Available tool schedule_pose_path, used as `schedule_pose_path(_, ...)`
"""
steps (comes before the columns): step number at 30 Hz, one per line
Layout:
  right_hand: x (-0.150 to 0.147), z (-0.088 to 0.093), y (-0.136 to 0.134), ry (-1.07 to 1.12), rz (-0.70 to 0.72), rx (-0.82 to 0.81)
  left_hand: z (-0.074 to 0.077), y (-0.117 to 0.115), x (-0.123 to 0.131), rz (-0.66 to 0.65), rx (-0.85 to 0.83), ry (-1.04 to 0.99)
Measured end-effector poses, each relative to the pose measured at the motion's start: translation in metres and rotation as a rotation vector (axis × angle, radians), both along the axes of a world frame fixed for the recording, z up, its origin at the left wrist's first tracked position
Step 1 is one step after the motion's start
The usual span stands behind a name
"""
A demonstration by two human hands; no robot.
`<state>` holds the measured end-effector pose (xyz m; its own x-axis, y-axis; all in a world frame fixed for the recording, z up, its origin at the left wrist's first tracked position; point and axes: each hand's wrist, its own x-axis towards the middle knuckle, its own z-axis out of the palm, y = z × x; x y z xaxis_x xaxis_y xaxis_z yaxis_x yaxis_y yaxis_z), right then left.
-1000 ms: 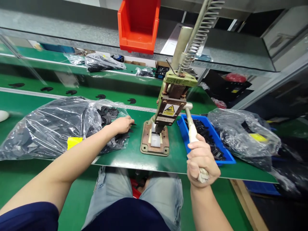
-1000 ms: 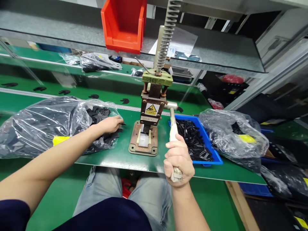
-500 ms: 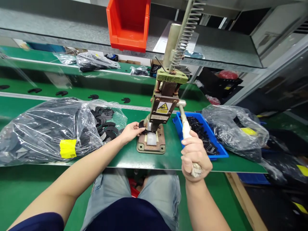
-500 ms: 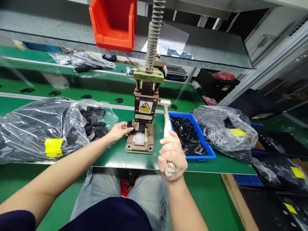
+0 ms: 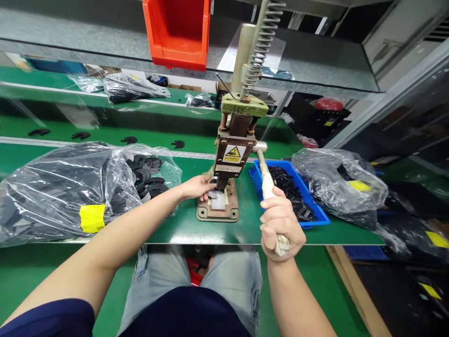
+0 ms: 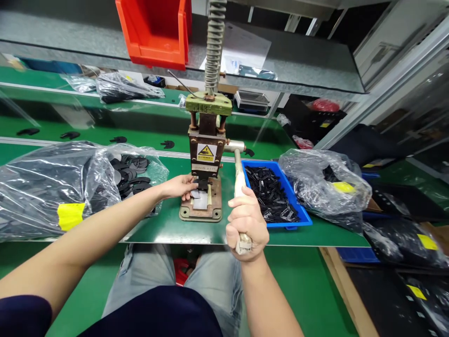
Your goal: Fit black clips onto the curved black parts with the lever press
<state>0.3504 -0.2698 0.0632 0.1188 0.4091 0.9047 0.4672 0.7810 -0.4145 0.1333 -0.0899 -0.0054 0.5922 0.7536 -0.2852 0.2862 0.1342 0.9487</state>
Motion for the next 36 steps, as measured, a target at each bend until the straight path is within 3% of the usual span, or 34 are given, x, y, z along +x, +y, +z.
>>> schedule_pose_path(10, -0.004, -0.003, 0.003, 0.058, -0.035, 0.026, 0.006, 0.01, 0.009, 0.044, -0.071, 0.171)
schedule_pose_path(19, -0.001, 0.003, 0.003, 0.007, -0.008, 0.024, -0.004, 0.012, -0.001, -0.083, -0.037, -0.019)
schedule_pose_path(26, -0.002, -0.001, 0.002, 0.01, -0.007, 0.047, 0.005, 0.02, 0.006, -0.111, -0.069, 0.176)
schedule_pose_path(31, 0.001, -0.006, 0.005, -0.011, -0.038, 0.083, 0.012, 0.016, 0.013, -0.032, -0.098, 0.293)
schedule_pose_path(36, 0.002, -0.005, 0.005, -0.018, -0.032, 0.065, 0.014, 0.007, 0.021, -0.017, -0.026, 0.319)
